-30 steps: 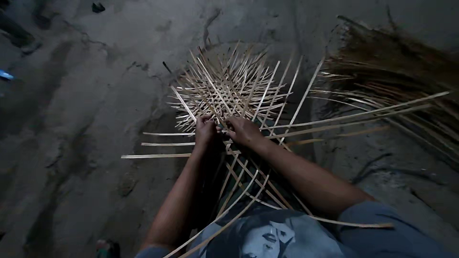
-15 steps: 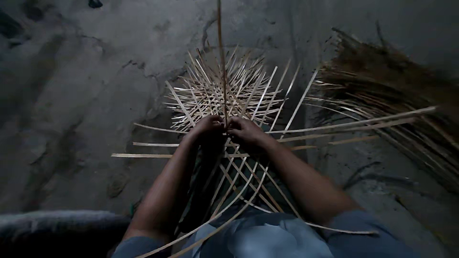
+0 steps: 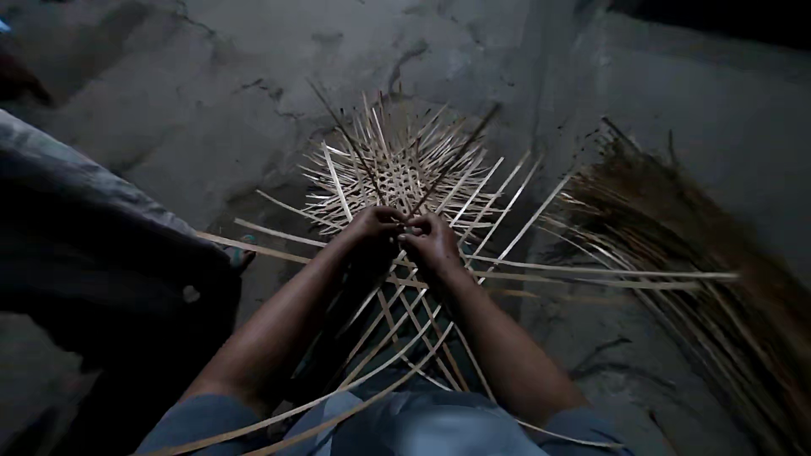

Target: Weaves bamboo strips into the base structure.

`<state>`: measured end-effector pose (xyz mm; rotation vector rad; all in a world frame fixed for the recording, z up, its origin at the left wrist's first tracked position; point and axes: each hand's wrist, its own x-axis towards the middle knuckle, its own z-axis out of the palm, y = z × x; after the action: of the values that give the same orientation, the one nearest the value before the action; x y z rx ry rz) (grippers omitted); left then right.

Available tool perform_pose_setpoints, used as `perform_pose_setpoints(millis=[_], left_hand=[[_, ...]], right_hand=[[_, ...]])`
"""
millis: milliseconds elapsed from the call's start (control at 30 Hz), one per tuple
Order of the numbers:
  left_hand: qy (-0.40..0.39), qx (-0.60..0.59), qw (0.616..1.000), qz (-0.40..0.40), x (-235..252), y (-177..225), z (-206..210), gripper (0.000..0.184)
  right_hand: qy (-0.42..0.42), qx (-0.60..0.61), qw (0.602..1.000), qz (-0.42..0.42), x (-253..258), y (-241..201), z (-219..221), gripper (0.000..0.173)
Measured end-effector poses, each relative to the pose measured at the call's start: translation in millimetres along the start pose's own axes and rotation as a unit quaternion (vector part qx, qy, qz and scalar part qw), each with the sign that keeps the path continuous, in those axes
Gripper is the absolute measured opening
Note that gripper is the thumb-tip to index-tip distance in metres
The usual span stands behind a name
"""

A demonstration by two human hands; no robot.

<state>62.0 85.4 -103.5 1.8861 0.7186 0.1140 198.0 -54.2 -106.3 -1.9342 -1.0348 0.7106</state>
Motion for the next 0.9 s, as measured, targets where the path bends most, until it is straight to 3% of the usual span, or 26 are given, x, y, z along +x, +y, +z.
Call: perform_pose_setpoints(millis=[100,200,300,367,467,533,633,667,700,767,900], left_hand=[[0.012,-0.037,0.999,-0.033,-3,3,-2,0.02],[0.009,-0.049,0.998,-0.042,-10,8,-3,0.018],[0.003,-0.064,0.998,-0.016,-20,14,-5,0.018],[0.011,-0.057,0.998,0.006,-29,14,-8,0.019],[0.042,-0.087,0.995,0.016,-44,1,-14,0.019],[0.059,-0.126,0.99,0.021,-52,-11,-13,0.018],[0.074,-0.152,0.985,0.016,-58,-20,-14,0.017],[0.075,-0.154,0.985,0.021,-58,-23,-14,0.017],[0.074,-0.155,0.985,0.026,-57,-25,-13,0.017],[0.076,-0.155,0.985,0.03,-57,-23,-10,0.017],[0.076,-0.074,0.991,0.083,-56,-5,-5,0.019]], right_hand=[[0.08,0.036,0.996,-0.022,-9,0,-35,0.036],[0.134,0.037,0.989,0.047,6,14,-71,0.039],[0.072,0.043,0.991,0.108,28,18,-83,0.031],[-0.007,0.159,0.98,0.119,35,13,-82,0.036],[-0.139,0.269,0.948,0.096,33,4,-79,0.047],[-0.163,0.296,0.939,0.068,32,6,-74,0.043],[-0.014,0.381,0.923,0.053,22,10,-49,0.019],[0.047,0.417,0.906,0.05,20,8,-40,0.024],[0.088,0.419,0.903,0.045,17,5,-35,0.034],[0.12,0.334,0.934,0.035,10,-5,-37,0.042],[0.01,0.227,0.972,0.067,23,-22,-48,0.044]])
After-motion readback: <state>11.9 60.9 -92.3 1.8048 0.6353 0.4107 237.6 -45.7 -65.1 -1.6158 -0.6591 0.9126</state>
